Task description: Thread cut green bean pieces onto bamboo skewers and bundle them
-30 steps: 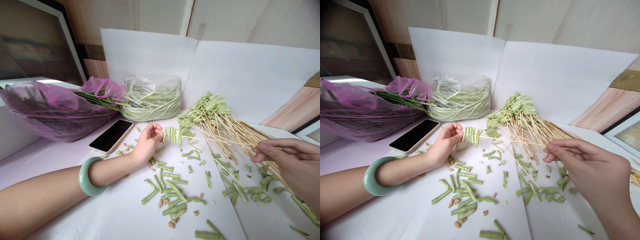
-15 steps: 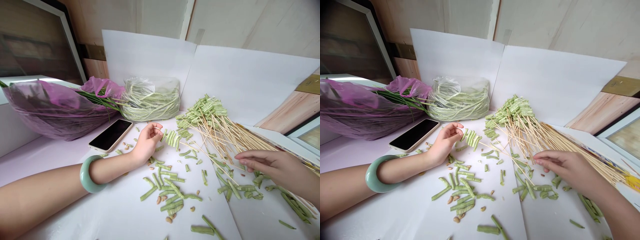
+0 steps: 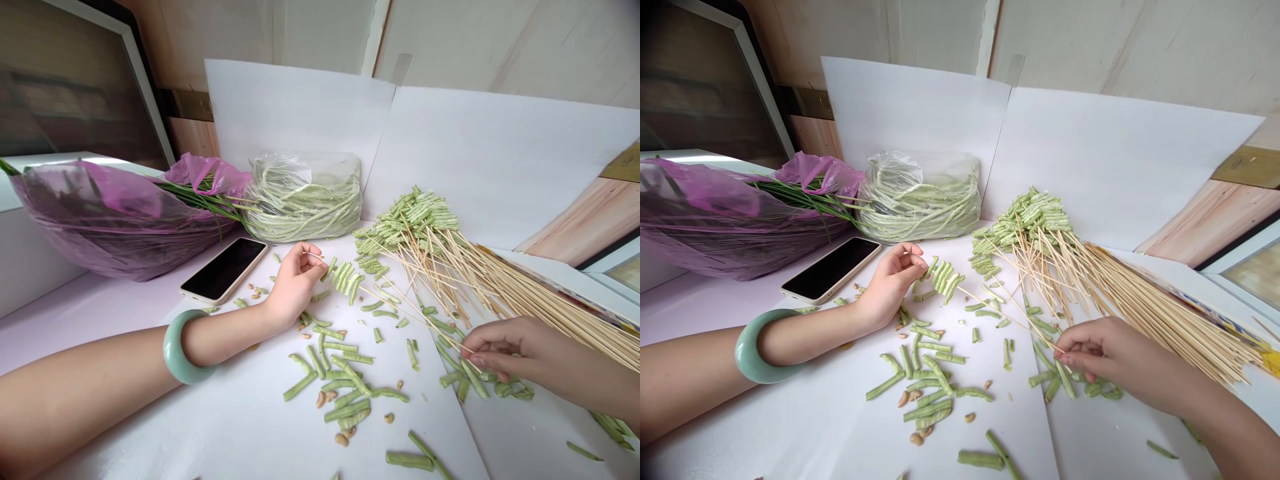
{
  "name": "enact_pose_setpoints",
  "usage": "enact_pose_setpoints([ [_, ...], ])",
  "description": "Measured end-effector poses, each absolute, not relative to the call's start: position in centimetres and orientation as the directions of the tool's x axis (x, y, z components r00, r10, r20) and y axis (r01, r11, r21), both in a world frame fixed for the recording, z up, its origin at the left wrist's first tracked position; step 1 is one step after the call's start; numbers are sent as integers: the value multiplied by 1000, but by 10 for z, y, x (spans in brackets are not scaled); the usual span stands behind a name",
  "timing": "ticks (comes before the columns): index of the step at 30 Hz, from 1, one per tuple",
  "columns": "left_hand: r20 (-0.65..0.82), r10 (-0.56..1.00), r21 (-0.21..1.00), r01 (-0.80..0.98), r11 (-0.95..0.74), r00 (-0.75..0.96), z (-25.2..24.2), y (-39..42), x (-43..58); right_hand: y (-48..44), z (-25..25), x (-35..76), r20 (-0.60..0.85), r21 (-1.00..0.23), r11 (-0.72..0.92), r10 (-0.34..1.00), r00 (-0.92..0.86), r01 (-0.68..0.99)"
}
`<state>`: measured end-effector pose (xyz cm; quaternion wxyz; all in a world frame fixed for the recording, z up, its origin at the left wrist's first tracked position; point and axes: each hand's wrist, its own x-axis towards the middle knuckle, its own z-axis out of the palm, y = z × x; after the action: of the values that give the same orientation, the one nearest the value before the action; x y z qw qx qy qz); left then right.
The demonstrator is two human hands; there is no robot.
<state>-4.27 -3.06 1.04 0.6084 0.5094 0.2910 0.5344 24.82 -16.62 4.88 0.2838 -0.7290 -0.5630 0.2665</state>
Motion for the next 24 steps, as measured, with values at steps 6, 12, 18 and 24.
enact_pose_setpoints([
  [6, 152, 965, 885, -464, -36, 215, 13, -31, -42, -165, 61, 254, 182, -682, -159, 908, 376, 714],
  [12, 102, 971, 896, -444, 5, 217, 11, -31, -43, -162, 55, 242, 571, -740, -3, 527, 630, 673],
  [18, 84, 972, 902, -431, 20, 221, 12, -31, -42, -154, 47, 253, 416, -808, -149, 541, 731, 570],
  [24, 75, 969, 905, -424, 32, 235, 12, -31, -42, -147, 40, 272, 138, -809, -403, 578, 804, 428],
])
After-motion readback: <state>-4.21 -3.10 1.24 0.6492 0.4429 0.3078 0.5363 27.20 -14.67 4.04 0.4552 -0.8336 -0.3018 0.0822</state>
